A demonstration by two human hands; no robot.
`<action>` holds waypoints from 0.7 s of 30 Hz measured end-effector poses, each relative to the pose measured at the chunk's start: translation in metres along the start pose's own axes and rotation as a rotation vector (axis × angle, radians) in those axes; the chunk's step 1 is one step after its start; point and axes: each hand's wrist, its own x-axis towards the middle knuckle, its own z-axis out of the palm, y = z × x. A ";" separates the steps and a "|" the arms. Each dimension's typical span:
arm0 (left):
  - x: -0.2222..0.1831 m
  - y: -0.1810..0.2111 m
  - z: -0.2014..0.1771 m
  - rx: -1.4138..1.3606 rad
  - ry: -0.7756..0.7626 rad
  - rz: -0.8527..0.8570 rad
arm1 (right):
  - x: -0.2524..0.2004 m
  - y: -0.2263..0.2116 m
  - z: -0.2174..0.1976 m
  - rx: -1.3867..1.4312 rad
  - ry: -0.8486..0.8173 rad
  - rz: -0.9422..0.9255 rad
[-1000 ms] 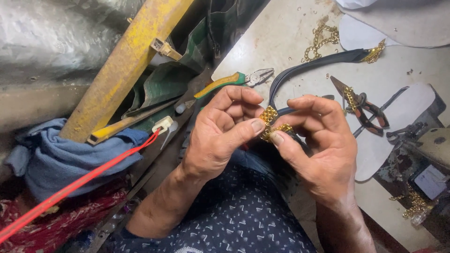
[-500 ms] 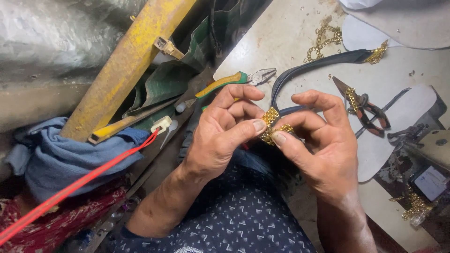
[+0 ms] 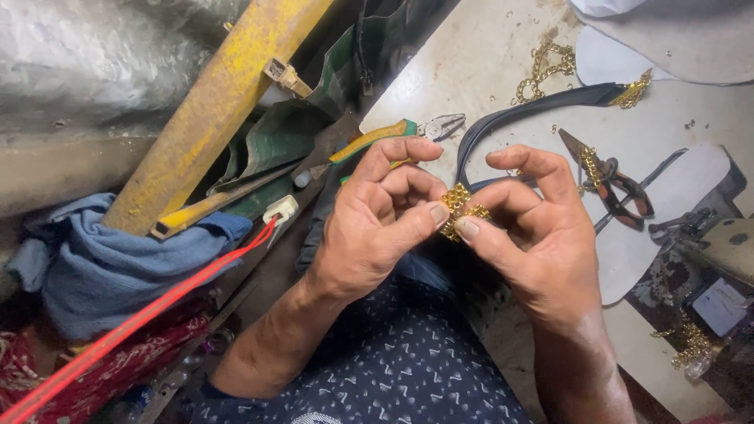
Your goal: Attaching a decorative gold chain to a black leather belt strap using pliers and manual assembly.
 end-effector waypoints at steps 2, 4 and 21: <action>0.000 -0.001 0.000 -0.021 0.006 -0.013 | 0.000 0.001 0.000 -0.013 -0.001 -0.010; 0.000 -0.003 0.000 -0.043 0.012 -0.026 | 0.000 0.001 0.001 -0.027 -0.001 -0.021; -0.003 -0.018 0.009 -0.177 0.160 0.000 | 0.002 0.006 0.001 -0.145 0.007 -0.109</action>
